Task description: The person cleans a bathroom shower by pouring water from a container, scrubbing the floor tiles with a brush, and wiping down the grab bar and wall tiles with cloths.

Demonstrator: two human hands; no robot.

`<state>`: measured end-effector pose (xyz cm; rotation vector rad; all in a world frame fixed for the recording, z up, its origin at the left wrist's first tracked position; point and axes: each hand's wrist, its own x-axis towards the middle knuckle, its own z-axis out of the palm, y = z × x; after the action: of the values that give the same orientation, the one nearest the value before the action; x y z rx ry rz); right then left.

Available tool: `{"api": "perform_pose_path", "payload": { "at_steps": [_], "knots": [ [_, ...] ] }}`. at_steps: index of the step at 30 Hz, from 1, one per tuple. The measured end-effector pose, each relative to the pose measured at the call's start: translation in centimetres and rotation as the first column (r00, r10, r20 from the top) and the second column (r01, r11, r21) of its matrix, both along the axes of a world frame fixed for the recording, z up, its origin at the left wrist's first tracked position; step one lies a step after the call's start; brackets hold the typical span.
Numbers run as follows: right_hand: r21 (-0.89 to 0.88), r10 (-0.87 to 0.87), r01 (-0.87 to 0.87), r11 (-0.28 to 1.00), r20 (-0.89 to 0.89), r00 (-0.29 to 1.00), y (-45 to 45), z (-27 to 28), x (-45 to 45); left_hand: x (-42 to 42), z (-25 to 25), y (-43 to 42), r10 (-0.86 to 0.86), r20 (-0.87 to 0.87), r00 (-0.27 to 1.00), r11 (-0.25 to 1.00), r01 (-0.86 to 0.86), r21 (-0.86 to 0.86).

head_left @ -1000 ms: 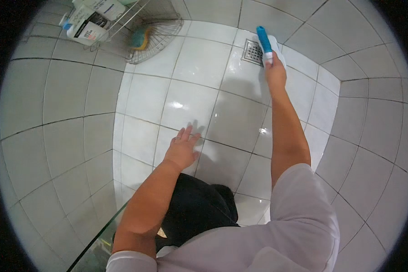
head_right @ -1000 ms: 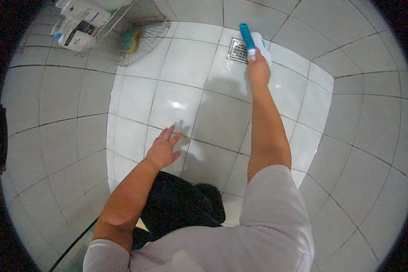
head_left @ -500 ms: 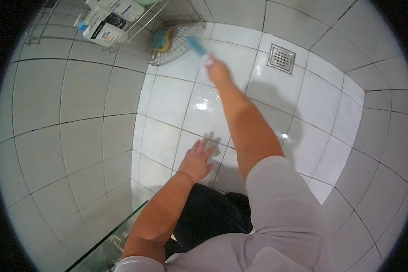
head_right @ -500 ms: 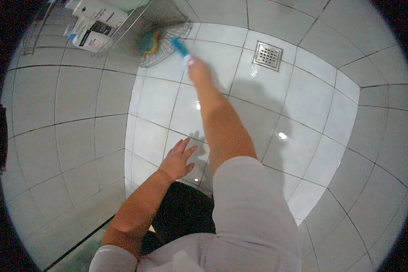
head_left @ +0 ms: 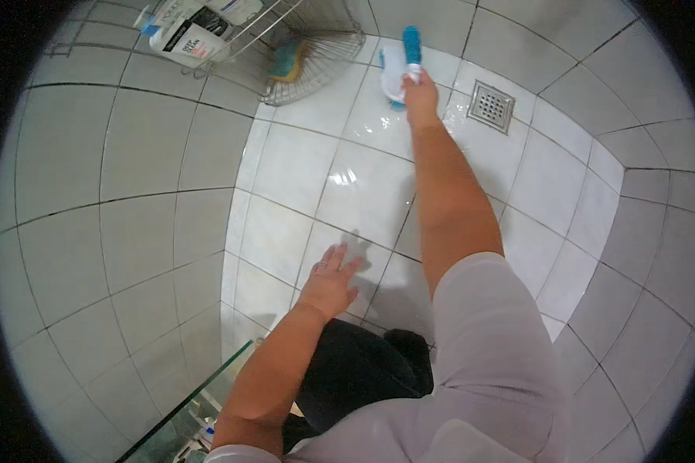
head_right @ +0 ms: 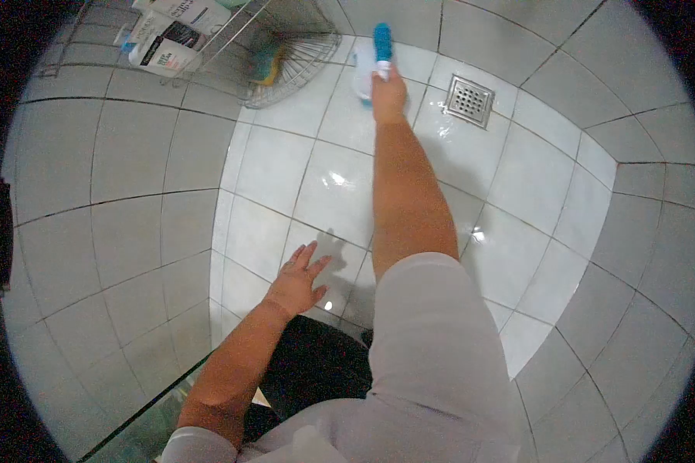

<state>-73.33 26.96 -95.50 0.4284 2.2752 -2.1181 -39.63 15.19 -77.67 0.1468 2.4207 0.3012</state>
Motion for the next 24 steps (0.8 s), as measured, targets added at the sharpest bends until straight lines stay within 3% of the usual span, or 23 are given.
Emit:
{"api": "perform_pose_path", "payload": {
  "at_steps": [2,3,5,6,8,10,11,13,14,16,18,20,22,23,24],
  "knots": [
    [-0.045,-0.226,0.223,0.974,-0.068,0.972,2.8,0.6,0.3,-0.4,0.4,0.1,0.020,0.026,0.999,0.999,-0.020,-0.028],
    [-0.038,-0.228,0.226,0.973,-0.076,0.971,3.3,0.9,0.9,-0.5,0.5,0.2,0.017,0.020,1.000,1.000,-0.017,-0.020],
    [0.237,-0.341,0.368,0.899,-0.149,0.928,3.9,5.7,4.1,-0.7,0.5,0.7,-0.005,-0.018,1.000,1.000,0.005,-0.005],
    [0.132,-0.358,0.388,0.912,-0.209,0.910,3.6,3.8,4.3,-0.9,0.5,1.0,-0.009,-0.026,1.000,1.000,0.009,0.000],
    [0.087,-0.211,0.218,0.972,-0.083,0.974,2.2,6.8,8.3,-1.3,0.5,1.6,-0.025,-0.049,0.998,0.999,0.027,0.047],
    [-0.072,0.063,-0.070,0.995,-0.096,0.993,1.1,2.0,9.6,-1.8,0.5,2.6,-0.055,-0.045,0.997,0.997,0.057,0.047],
    [-0.070,0.053,-0.060,0.996,-0.095,0.994,1.9,2.0,9.8,-2.0,0.6,3.0,-0.075,-0.043,0.996,0.996,0.076,0.042],
    [-0.299,0.231,-0.229,0.926,-0.030,0.972,4.0,2.0,10.3,-2.2,0.8,3.4,-0.091,-0.044,0.995,0.994,0.093,0.057],
    [-0.232,0.199,-0.176,0.957,0.079,0.977,5.8,2.0,9.3,-2.3,0.9,3.6,-0.095,-0.049,0.994,0.992,0.098,0.075],
    [-0.224,0.017,0.009,0.974,0.112,0.994,10.2,3.5,7.6,-2.6,1.3,3.8,-0.094,-0.026,0.995,0.992,0.096,0.081],
    [-0.170,0.051,-0.054,0.984,-0.017,0.999,14.5,5.2,6.9,-2.8,1.5,4.2,-0.090,-0.012,0.996,0.991,0.091,0.095],
    [-0.116,0.102,-0.099,0.988,0.019,0.995,18.8,8.4,8.4,-3.0,1.6,4.2,-0.084,-0.010,0.996,0.992,0.084,0.089],
    [-0.020,-0.040,0.040,0.999,-0.041,0.998,23.2,11.6,11.9,-3.3,2.0,4.3,-0.103,-0.026,0.994,0.991,0.104,0.083],
    [0.142,-0.140,0.139,0.980,-0.007,0.990,26.1,12.4,14.0,-3.3,2.0,4.5,-0.127,-0.040,0.991,0.989,0.130,0.068],
    [0.379,-0.217,0.216,0.900,-0.041,0.975,31.3,9.7,15.9,-3.2,1.9,4.5,-0.140,-0.035,0.990,0.986,0.142,0.086]
  ]
}}
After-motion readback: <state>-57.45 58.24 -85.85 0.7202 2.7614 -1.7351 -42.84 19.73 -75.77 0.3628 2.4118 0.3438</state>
